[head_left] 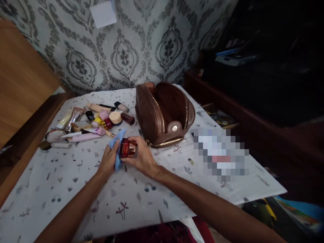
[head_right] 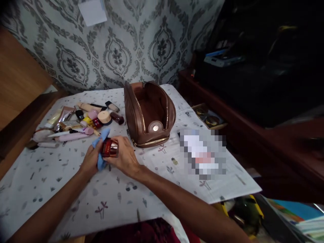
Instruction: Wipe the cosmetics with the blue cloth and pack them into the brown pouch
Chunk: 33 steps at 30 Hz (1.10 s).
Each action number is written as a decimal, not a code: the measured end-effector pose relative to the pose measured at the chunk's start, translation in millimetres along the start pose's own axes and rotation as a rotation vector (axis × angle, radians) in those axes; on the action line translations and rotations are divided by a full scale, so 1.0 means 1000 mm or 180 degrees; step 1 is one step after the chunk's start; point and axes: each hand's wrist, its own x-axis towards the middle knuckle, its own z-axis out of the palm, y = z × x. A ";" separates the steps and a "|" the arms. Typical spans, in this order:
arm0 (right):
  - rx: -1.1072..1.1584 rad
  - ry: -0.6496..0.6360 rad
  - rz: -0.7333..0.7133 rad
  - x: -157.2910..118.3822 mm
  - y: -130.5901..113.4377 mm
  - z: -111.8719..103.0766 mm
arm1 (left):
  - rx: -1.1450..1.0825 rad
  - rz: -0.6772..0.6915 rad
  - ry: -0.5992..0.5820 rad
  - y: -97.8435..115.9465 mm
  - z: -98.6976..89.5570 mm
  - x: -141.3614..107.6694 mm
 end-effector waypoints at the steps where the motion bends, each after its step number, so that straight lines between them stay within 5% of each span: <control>1: -0.0051 -0.0038 -0.0064 0.000 -0.001 -0.001 | -0.0028 0.0004 -0.0003 0.003 0.001 -0.002; 5: -0.0210 -0.0111 -0.0451 0.001 -0.010 -0.005 | -0.0159 0.0239 -0.0146 0.019 0.004 -0.010; 10: 0.0016 -0.0045 -0.0812 0.008 -0.034 -0.023 | -0.0437 0.0296 0.0113 0.034 0.009 -0.013; 15: 0.0838 0.0327 -0.0458 0.019 -0.070 -0.060 | -0.0325 0.0660 -0.0034 0.059 0.030 -0.010; 17: 0.1255 0.0612 -0.0397 0.029 -0.083 -0.080 | 0.0251 0.1347 -0.0270 0.075 0.044 -0.005; 21: 0.1614 0.0930 -0.0401 0.060 -0.086 -0.125 | 0.2430 0.3880 -0.1276 0.102 0.072 0.012; 24: 0.1549 0.0772 -0.0014 0.085 -0.068 -0.149 | 0.3540 0.4798 -0.1809 0.106 0.082 0.022; 27: 0.0786 0.0695 0.0462 0.104 -0.048 -0.158 | 0.3791 0.4934 -0.1852 0.101 0.079 0.027; 29: -0.0369 0.0589 0.0786 0.114 -0.040 -0.158 | 0.3747 0.4983 -0.1793 0.098 0.073 0.028; 33: -0.1980 -0.0006 0.1184 0.137 -0.037 -0.149 | 0.3625 0.5070 -0.1678 0.095 0.066 0.030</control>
